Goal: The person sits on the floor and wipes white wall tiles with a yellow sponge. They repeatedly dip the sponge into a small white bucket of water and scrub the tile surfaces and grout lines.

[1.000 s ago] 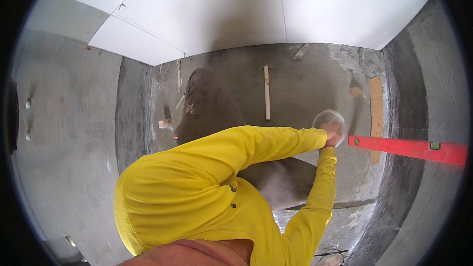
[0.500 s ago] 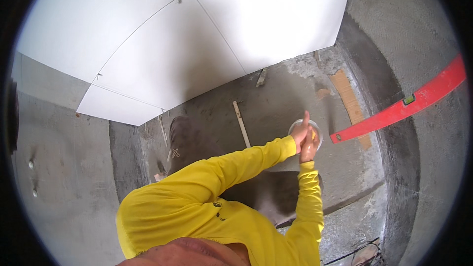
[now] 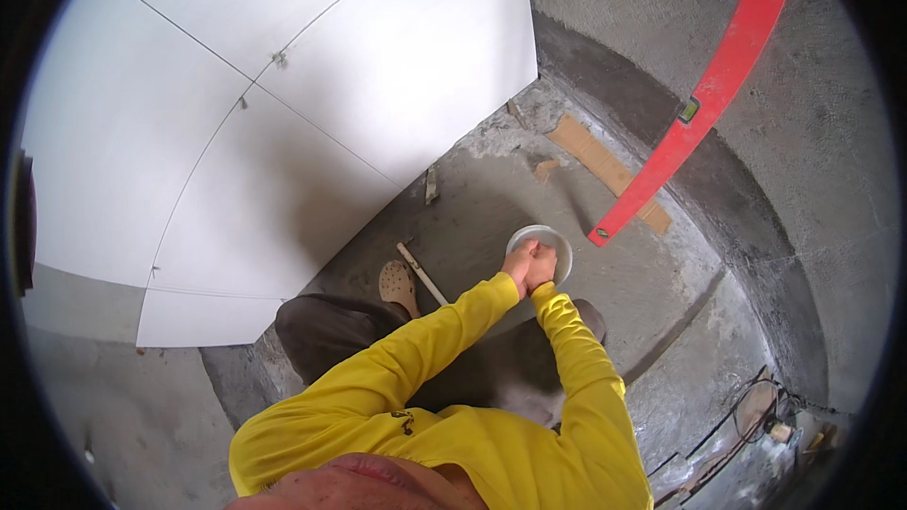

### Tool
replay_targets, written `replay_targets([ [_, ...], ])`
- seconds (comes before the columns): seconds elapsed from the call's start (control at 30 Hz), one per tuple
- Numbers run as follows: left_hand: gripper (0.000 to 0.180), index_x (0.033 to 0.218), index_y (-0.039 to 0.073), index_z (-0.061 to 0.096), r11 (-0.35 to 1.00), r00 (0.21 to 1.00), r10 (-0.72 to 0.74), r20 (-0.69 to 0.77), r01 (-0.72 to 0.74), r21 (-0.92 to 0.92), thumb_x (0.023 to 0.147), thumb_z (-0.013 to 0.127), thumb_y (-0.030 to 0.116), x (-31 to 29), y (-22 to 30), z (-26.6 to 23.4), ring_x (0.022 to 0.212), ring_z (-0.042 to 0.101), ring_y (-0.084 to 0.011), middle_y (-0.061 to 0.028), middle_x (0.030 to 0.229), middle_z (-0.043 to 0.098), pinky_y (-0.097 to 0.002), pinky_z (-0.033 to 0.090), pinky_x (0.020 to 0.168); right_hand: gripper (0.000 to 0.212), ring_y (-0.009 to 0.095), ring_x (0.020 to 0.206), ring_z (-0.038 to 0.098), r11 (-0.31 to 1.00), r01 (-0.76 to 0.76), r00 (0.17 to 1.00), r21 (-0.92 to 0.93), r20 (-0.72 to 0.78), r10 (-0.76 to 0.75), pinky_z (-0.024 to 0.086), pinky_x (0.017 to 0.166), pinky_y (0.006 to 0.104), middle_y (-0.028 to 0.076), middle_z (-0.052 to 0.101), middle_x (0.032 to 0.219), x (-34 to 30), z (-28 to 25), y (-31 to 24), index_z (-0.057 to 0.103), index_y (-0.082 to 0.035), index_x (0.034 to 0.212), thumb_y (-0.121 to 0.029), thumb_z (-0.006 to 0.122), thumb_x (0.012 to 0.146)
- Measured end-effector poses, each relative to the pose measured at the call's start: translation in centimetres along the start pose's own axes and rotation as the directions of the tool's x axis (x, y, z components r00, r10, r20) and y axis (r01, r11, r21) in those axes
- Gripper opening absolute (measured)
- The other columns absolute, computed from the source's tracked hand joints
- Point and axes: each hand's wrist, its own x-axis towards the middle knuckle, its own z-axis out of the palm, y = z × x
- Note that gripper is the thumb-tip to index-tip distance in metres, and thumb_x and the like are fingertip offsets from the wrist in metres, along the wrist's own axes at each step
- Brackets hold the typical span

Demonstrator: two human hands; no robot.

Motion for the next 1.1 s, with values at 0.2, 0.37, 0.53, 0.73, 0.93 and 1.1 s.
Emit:
replay_targets([
  [0.2, 0.07, 0.133, 0.008, 0.047, 0.961, 0.965, -0.217, 0.148, 0.184, 0.205, 0.089, 0.054, 0.061, -6.7, 3.5, 4.5, 0.122, 0.05, -0.0311, -0.015, 0.134, 0.05, -0.0533, 0.042, 0.094, 0.029, 0.023, 0.071, 0.064, 0.977, 0.14, 0.988, -0.163, -0.038, -0.148, 0.05, 0.067, 0.0388, 0.009, 0.07, 0.081, -1.4, -3.9, -2.6, 0.068, 0.0, 0.089, -0.027, 0.06, 0.094],
  [0.37, 0.105, 0.156, 0.022, 0.003, 0.86, 0.919, -0.32, 0.23, 0.18, 0.478, 0.08, 0.044, 0.083, -11.3, 10.6, 2.3, 0.146, 0.013, -0.0442, -0.015, 0.162, 0.008, -0.0771, 0.02, 0.103, 0.045, 0.023, 0.093, 0.063, 0.779, -0.177, 0.97, 0.602, -0.025, 0.24, 0.05, 0.078, 0.0356, 0.01, 0.064, 0.11, -1.8, -5.0, -9.4, 0.052, -0.001, 0.123, -0.039, 0.054, 0.099],
  [0.53, 0.077, 0.148, 0.015, 0.035, 0.97, 0.933, -0.219, 0.285, 0.176, 0.168, 0.092, 0.042, 0.068, -10.0, 17.1, -3.6, 0.133, 0.042, -0.038, -0.014, 0.15, 0.038, -0.0673, 0.027, 0.107, 0.064, 0.025, 0.131, 0.04, 0.844, 0.134, 0.912, 0.52, 0.268, -0.31, 0.032, 0.109, 0.0387, 0.015, 0.044, 0.141, -4.8, 0.6, -15.8, 0.039, -0.001, 0.141, -0.025, 0.07, 0.09],
  [0.73, 0.076, 0.145, 0.009, 0.04, 0.897, 0.947, 0.218, 0.236, -0.289, 0.333, 0.093, 0.047, 0.063, -15.4, 25.4, -3.8, 0.127, 0.049, -0.0314, -0.0104, 0.147, 0.044, -0.0582, 0.033, 0.102, 0.039, 0.02, 0.096, 0.065, 0.81, 0.397, 0.853, 0.431, 0.153, -0.499, 0.05, 0.088, 0.0337, 0.012, 0.068, 0.106, 2.9, 2.7, -23.3, 0.057, 0.004, 0.116, -0.004, 0.073, 0.082],
  [0.93, 0.044, 0.126, -0.001, 0.055, 0.383, 0.386, 0.922, -0.038, -0.891, 0.244, 0.097, 0.062, 0.032, -16.0, 32.0, -6.6, 0.111, 0.056, -0.0143, -0.0113, 0.112, 0.062, -0.0293, 0.047, 0.091, 0.054, 0.034, 0.123, 0.054, 0.34, 0.939, 0.344, 0.052, -0.115, -0.932, 0.046, 0.1, 0.0418, 0.022, 0.054, 0.132, 7.2, 10.1, -33.9, 0.055, -0.002, 0.12, 0.0, 0.075, 0.071],
  [1.1, 0.036, 0.121, 0.005, 0.057, 0.425, 0.408, 0.905, -0.12, -0.879, 0.217, 0.096, 0.062, 0.03, -18.3, 37.2, -10.2, 0.093, 0.058, -0.0108, -0.0012, 0.099, 0.061, -0.0251, 0.045, 0.081, 0.06, 0.037, 0.129, 0.049, 0.367, 0.903, 0.406, 0.222, -0.167, -0.899, 0.042, 0.105, 0.0424, 0.023, 0.048, 0.139, 8.1, 13.4, -37.6, 0.055, -0.003, 0.121, 0.002, 0.076, 0.065],
])
